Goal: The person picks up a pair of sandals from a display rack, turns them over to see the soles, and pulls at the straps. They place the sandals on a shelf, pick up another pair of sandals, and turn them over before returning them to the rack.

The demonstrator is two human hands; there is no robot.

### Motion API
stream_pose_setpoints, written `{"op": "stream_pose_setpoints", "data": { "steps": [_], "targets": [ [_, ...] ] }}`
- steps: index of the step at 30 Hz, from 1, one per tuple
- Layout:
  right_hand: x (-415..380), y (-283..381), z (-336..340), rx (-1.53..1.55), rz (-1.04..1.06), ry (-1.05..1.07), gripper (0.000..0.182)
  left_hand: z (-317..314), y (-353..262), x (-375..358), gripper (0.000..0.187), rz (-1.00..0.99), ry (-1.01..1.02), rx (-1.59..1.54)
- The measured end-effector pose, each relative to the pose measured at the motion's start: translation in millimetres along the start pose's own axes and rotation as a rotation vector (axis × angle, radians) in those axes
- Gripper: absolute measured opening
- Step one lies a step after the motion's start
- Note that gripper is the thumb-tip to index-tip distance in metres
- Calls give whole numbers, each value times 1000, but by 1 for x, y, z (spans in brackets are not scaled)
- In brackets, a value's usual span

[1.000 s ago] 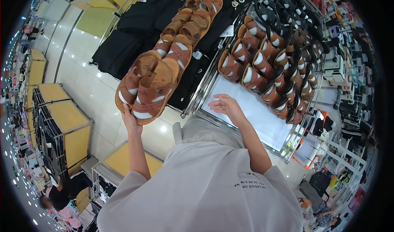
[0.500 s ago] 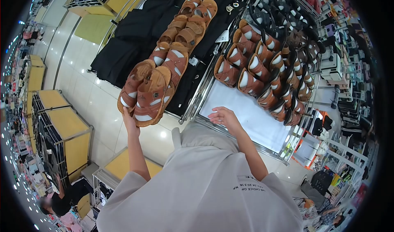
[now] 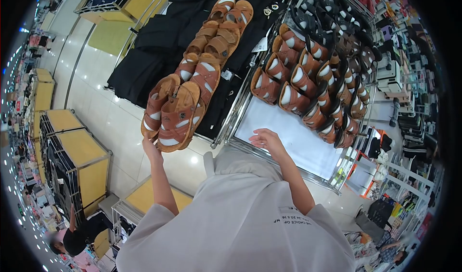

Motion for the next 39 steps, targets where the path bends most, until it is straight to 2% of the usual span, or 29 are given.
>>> {"op": "stream_pose_setpoints", "data": {
  "steps": [2, 5, 8, 11, 14, 16, 18, 19, 20, 22, 24, 26, 30, 32, 34, 39],
  "targets": [
    [-4, 0, 5, 3, -4, -11, 32, -8, -32, -31, 45, 20, -287, 130],
    [-13, -4, 23, 31, 23, -45, 31, -18, -76, -56, 37, -751, -437, 378],
    [-25, -8, 46, 56, 60, -99, 31, -72, -103, -88, 25, -945, -176, 222],
    [-43, -9, 78, 91, 103, -180, 31, -139, -87, -112, 16, -804, 310, 218],
    [-69, -19, 127, 168, 168, -280, 31, -204, -48, -155, 17, -677, 686, 413],
    [-93, -30, 176, 211, 204, -379, 32, -235, -16, -185, 27, -741, 903, 746],
    [-113, -36, 223, 240, 228, -487, 32, -253, 16, -215, 35, -690, 1115, 1052],
    [-126, -38, 248, 233, 244, -572, 34, -256, 30, -229, 42, -592, 1204, 1173],
    [-137, -40, 275, 230, 257, -669, 35, -258, 42, -241, 45, -528, 1223, 1347],
    [-153, -47, 337, 195, 341, -862, 34, -260, 66, -252, 47, -589, 1237, 1473],
    [-162, -54, 404, -62, 523, -1082, 36, -263, 73, -276, 49, -558, 1177, 1467],
    [-168, -39, 454, -378, 498, -1270, 40, -263, 77, -298, 51, -537, 1129, 1474],
    [-118, -20, 523, -190, 569, -1083, 47, -250, 95, -321, 52, -558, 1085, 1494],
    [-98, -9, 533, -53, 557, -923, 48, -246, 105, -329, 52, -541, 1093, 1527],
    [-97, 19, 506, 136, 492, -718, 49, -249, 110, -347, 53, -522, 1099, 1564],
    [-65, 12, 525, 17, 487, -768, 46, -271, 112, -381, 53, -522, 1115, 1509]
  ]
}}
Point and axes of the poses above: each hand's wrist, its own x-axis towards the middle knuckle, its own z-axis out of the back of the hand, y = z × x, the point moved 4 cm from there along x, towards the middle knuckle, and after that the axes turned 5 degrees about z, right-handed, at the moved point
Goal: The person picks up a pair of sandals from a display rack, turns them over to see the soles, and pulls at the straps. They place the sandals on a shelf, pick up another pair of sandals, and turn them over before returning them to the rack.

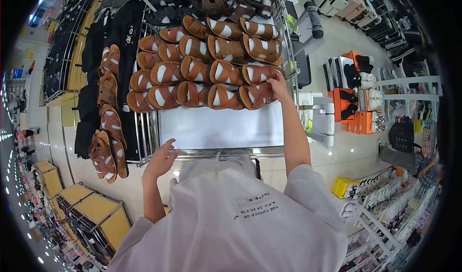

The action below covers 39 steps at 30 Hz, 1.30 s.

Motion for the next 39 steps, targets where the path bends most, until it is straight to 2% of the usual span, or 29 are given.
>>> {"op": "stream_pose_setpoints", "data": {
  "steps": [4, 8, 11, 12, 15, 17, 19, 21, 22, 25, 26, 29, 33, 34, 37, 38, 39],
  "targets": [
    [-18, 14, 1, 183, -80, -19, 43, -4, -15, 2, 48, -31, -15, 13],
    [-52, 59, 1, 173, 78, -9, 40, -7, -32, 8, 43, -95, -14, -53],
    [-87, 105, 3, 41, 253, 34, 34, 3, -58, 15, 40, -163, -26, -92],
    [-99, 119, 1, 47, 292, 88, 33, 6, -66, 19, 37, -216, -45, -102],
    [-141, 174, -5, -252, 396, 312, 27, 16, -92, 37, 37, -356, -121, -171],
    [-171, 218, -16, -437, 584, 470, 26, 23, -114, 50, 40, -400, -131, -334],
    [-194, 237, -31, -556, 792, 608, 25, 27, -129, 64, 44, -428, -29, -628],
    [-215, 246, -45, -605, 1024, 714, 24, 29, -142, 69, 47, -426, 96, -756],
    [-225, 250, -52, -675, 1032, 790, 23, 30, -145, 70, 49, -426, 159, -819],
    [-252, 255, -72, -841, 1046, 974, 21, 19, -139, 73, 54, -386, 552, -989],
    [-259, 254, -76, -864, 1047, 1007, 21, 14, -133, 71, 58, -257, 671, -1038],
    [-278, 248, -87, -928, 1119, 1057, 20, 5, -123, 58, 67, -153, 541, -809],
    [-294, 233, -95, -928, 1204, 1003, 19, -5, -98, 40, 67, 47, 462, -986],
    [-296, 233, -94, -908, 1208, 988, 18, -4, -97, 27, 69, 52, 429, -1042],
    [-298, 231, -94, -806, 1221, 990, 19, -7, -103, 6, 59, -105, 261, -824],
    [-298, 230, -94, -763, 1226, 999, 19, -7, -104, 3, 48, -93, 228, -887],
    [-298, 229, -96, -727, 1226, 1018, 21, -8, -103, 2, 46, -101, 221, -892]
  ]
}}
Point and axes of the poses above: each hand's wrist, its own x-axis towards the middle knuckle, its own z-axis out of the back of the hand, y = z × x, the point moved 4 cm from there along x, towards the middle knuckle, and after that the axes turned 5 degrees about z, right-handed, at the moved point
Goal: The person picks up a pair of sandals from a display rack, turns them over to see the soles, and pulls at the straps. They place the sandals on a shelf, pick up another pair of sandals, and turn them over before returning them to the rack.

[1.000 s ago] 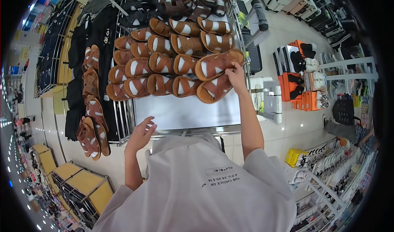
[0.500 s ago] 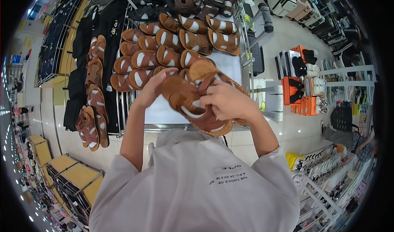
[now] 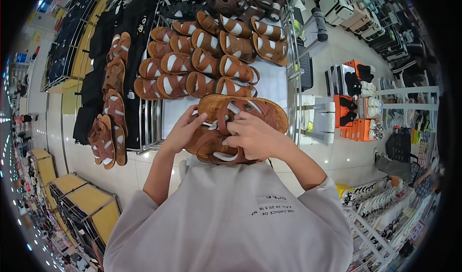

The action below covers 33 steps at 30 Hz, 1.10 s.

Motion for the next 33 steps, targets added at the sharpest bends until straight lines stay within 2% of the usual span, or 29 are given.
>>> {"op": "stream_pose_setpoints", "data": {
  "steps": [5, 8, 9, 15, 21, 24, 30, 33],
  "targets": [
    [5, -1, 21, 132, 12, -71, 25, 2, -2, -1, 38, -58, 45, -136],
    [9, 9, 60, -7, -6, -301, 23, 1, -13, -15, 37, -94, 1, -167],
    [9, 13, 70, -109, -23, -268, 23, 1, -16, -19, 36, -101, 4, -178],
    [2, 13, 60, -87, 104, -151, 20, 2, -18, -37, 34, -92, -7, -162],
    [-7, 20, 43, -414, 70, -54, 15, 7, -8, -47, 39, -116, 1, -45],
    [2, 23, 46, -414, 100, -70, 22, 4, -9, -48, 38, -132, 2, -8],
    [3, 12, 44, -332, 56, 67, 31, 4, -12, -55, 37, -173, -12, 29],
    [1, 14, 43, -310, 104, 10, 34, 4, -8, -55, 37, -204, -31, 31]
  ]
}}
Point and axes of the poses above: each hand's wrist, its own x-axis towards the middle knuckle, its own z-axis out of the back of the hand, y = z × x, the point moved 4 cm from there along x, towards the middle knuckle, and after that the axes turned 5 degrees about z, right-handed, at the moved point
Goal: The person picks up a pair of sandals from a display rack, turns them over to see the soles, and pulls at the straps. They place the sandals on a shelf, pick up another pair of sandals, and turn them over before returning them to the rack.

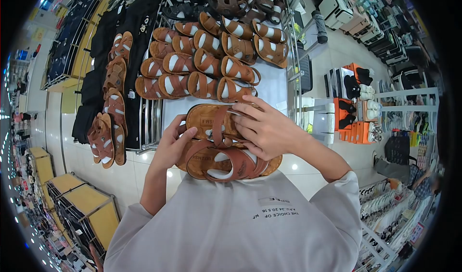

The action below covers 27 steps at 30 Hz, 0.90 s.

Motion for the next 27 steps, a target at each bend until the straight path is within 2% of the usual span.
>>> {"op": "stream_pose_setpoints", "data": {
  "steps": [3, 6, 9, 12, 15, 18, 21, 24, 27],
  "targets": [
    [5, 3, 10, -93, 17, -109, 36, 0, -2, 0, 37, 11, -7, 10],
    [4, 4, 3, -168, 15, -52, 38, -2, -5, 0, 36, 23, 3, 4],
    [3, 6, 1, -264, -28, 169, 44, -4, -6, 0, 35, 32, 15, 25],
    [2, 5, 2, -249, -68, 234, 46, -3, -1, 1, 35, 28, 27, 36],
    [2, 4, -1, -252, -60, 123, 36, -3, 0, 4, 35, 33, 22, 50],
    [1, 3, -5, -123, -18, -59, 25, -2, -5, 3, 35, 37, 3, 58],
    [-2, 3, -10, -80, -51, 36, 16, -2, -7, 2, 35, 49, 7, 60],
    [-5, 0, -16, -23, -115, 62, 16, 0, -3, 2, 34, 17, 7, 87],
    [-7, -1, -19, 112, -91, -4, 13, 2, -1, 2, 34, 20, 4, 79]
  ]
}}
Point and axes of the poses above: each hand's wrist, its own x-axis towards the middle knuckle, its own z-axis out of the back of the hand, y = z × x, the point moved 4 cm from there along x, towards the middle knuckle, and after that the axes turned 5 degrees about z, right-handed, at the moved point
